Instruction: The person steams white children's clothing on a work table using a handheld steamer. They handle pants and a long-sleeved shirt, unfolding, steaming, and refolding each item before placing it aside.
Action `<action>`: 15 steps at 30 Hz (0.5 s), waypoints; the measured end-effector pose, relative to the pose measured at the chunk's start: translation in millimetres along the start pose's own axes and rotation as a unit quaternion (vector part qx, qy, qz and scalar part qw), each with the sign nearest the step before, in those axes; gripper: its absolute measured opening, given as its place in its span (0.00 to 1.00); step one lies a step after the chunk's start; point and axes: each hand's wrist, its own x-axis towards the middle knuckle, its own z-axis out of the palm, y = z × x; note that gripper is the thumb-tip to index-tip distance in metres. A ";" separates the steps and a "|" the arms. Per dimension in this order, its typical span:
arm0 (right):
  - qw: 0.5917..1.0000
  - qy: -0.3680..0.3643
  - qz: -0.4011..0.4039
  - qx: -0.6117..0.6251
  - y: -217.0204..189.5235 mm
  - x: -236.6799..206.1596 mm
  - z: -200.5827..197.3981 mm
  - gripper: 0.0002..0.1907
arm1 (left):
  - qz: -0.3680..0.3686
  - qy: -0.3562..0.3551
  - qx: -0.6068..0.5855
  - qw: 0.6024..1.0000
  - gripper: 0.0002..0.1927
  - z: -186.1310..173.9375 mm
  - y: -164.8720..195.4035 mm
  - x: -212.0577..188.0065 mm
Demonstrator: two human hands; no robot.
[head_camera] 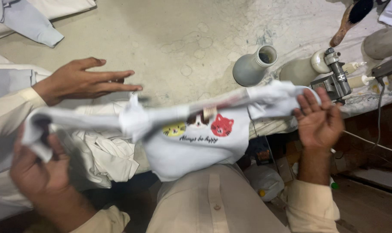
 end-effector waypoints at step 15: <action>0.983 -0.027 0.096 -0.156 51.9 39.6 50.0 0.37 | 0.099 0.187 0.085 0.974 0.20 -98.9 -72.8 11.9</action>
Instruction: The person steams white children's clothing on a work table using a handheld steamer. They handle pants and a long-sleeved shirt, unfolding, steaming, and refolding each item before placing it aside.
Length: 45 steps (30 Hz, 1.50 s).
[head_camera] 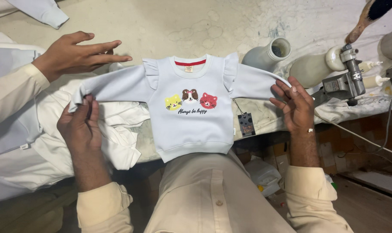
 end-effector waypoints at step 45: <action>0.994 0.052 -0.040 -0.090 32.3 -35.3 -59.9 0.19 | -0.028 -0.023 0.406 0.913 0.21 -74.7 54.3 -37.5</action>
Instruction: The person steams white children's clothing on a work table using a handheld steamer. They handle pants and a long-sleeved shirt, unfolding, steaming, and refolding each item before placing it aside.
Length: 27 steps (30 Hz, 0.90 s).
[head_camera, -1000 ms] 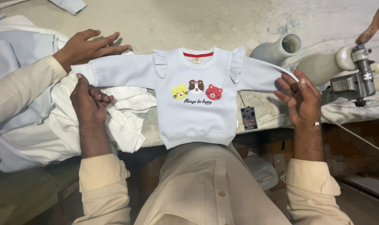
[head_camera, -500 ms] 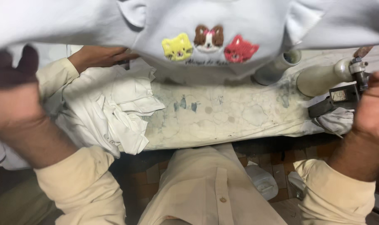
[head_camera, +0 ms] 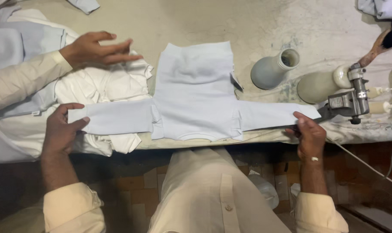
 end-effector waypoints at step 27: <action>0.986 0.085 0.064 -0.127 33.6 -14.3 -32.2 0.20 | 0.208 0.384 0.274 0.857 0.19 109.4 -22.9 -92.0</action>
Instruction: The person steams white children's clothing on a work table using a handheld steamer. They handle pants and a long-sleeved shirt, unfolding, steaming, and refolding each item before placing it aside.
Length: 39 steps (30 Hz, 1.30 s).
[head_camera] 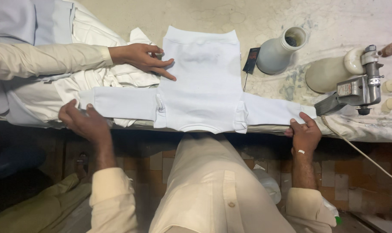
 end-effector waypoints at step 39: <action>0.837 -0.280 -0.209 -0.421 -99.1 -104.1 200.0 0.18 | 0.155 -0.415 0.336 0.831 0.04 229.6 153.0 146.0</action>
